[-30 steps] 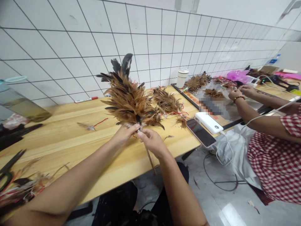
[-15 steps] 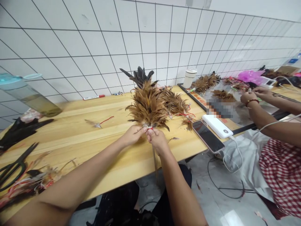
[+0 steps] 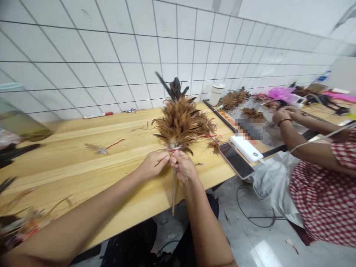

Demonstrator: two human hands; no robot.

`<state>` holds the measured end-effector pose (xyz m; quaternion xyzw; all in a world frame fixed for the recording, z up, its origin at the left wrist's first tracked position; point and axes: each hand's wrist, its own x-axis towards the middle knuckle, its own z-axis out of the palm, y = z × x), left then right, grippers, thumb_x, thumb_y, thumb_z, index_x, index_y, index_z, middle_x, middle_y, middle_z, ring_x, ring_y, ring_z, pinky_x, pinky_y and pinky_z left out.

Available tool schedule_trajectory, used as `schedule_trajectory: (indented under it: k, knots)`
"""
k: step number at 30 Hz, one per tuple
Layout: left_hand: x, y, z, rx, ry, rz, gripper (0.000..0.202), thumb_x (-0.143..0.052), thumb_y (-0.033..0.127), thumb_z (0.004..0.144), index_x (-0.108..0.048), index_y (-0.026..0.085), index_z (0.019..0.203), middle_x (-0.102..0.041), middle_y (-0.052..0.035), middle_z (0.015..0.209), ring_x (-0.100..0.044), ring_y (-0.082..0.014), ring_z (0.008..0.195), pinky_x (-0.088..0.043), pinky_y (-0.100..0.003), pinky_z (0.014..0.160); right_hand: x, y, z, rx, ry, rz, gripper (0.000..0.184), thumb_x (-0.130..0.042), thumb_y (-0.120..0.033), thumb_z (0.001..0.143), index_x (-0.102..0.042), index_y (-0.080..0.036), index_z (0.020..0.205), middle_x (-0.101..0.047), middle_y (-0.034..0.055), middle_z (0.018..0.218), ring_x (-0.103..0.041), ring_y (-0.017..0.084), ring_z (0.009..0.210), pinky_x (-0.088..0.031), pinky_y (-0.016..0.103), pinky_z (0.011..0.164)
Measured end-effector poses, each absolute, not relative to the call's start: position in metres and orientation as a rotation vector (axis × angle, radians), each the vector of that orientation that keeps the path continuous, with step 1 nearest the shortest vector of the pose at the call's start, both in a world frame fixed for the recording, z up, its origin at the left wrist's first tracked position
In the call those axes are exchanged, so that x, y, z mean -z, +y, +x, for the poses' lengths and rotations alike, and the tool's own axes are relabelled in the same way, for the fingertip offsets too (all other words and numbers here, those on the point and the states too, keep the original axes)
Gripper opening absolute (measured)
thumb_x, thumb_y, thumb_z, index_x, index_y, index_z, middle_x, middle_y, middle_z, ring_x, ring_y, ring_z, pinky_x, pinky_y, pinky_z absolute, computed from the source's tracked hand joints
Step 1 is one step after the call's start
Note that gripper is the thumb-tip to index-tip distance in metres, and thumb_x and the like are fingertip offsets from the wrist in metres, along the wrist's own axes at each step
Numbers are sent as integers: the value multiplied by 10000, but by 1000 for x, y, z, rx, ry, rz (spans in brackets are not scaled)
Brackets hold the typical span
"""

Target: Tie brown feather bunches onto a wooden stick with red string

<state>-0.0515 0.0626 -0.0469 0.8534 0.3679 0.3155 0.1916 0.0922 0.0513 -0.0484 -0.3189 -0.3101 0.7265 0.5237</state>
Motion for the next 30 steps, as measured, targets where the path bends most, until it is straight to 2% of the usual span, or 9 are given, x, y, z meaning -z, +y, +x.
schedule_trajectory:
  k: [2, 8, 18, 25, 30]
  knots:
    - [47, 61, -51, -869, 991, 2461, 326, -323, 289, 925, -508, 181, 680, -565, -53, 707, -530, -172, 740, -408, -287, 722, 49, 50, 97, -1723, -753, -785, 319, -745, -383, 675, -525, -160, 737, -361, -81, 497, -220, 40, 441, -141, 183, 411]
    - [42, 60, -53, -838, 991, 2309, 351, -350, 347, 924, -511, 176, 664, -551, -14, 647, -516, -140, 647, -386, -253, 649, 36, 40, 122, -1649, -791, -780, 359, -736, -436, 680, -564, -146, 805, -384, -71, 520, -232, 39, 447, -141, 184, 414]
    - [42, 64, -63, -927, 1142, 2023, 308, -438, 395, 867, -611, 165, 758, -639, -14, 739, -553, -148, 703, -400, -244, 676, 31, 19, 141, -1467, -768, -884, 358, -740, -452, 656, -551, -161, 744, -376, -70, 532, -221, 42, 444, -154, 180, 379]
    - [34, 54, -55, -978, 1103, 2005, 288, -466, 356, 849, -647, 149, 762, -626, -10, 679, -493, -121, 608, -366, -229, 596, 33, 10, 148, -1392, -763, -906, 378, -763, -448, 647, -540, -171, 776, -348, -71, 568, -247, 45, 438, -179, 164, 344]
    - [35, 53, -50, -981, 1076, 1946, 283, -481, 346, 844, -657, 143, 757, -648, -22, 716, -516, -121, 639, -370, -225, 602, 42, 14, 153, -1387, -774, -925, 404, -784, -454, 625, -525, -181, 773, -329, -74, 578, -250, 45, 433, -163, 152, 323]
